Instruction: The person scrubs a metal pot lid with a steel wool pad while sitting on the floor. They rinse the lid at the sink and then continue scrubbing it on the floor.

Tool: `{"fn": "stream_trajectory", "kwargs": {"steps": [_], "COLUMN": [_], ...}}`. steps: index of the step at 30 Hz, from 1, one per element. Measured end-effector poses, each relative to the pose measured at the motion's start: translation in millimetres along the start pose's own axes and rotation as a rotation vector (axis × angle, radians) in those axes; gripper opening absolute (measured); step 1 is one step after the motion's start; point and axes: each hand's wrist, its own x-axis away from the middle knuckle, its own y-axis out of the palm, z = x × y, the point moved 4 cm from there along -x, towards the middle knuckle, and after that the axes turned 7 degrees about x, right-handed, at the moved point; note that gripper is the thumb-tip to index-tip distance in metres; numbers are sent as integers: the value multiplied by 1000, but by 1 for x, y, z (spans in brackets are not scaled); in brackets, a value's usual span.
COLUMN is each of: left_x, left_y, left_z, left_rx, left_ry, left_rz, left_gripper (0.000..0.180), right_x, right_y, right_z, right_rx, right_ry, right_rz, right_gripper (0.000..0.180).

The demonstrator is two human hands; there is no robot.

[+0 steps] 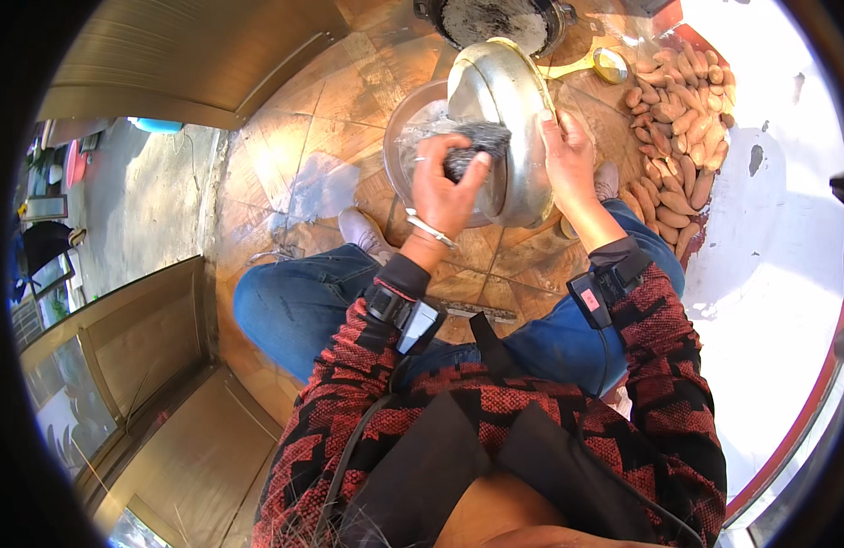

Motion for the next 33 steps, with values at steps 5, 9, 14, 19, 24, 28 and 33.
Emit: {"fn": "stream_trajectory", "kwargs": {"steps": [5, 9, 14, 19, 24, 28, 33], "left_x": [0, -78, -136, -10, -53, -80, -26], "left_y": [35, 32, 16, 39, 8, -7, 11], "left_z": [26, -1, -41, 6, 12, 31, 49], "left_rx": [-140, -174, -230, -151, -69, -205, -295], "left_ry": [128, 125, -151, 212, 13, -6, 393], "left_rz": [32, 141, 86, -64, 134, 129, -156], "left_gripper": [36, 31, 34, 28, 24, 22, 21], "right_x": [3, 8, 5, -3, 9, 18, 31], "right_y": [4, -2, -8, -16, -17, -12, -6], "right_z": [-3, 1, 0, 6, -3, -12, -25], "right_rx": [185, 86, 30, -99, 114, 195, 154], "right_ry": [-151, -79, -136, -24, -214, -238, -293], "right_rz": [9, -81, -67, -73, -166, -186, -283], "right_gripper": [38, 37, 36, 35, 35, 37, 44]}}
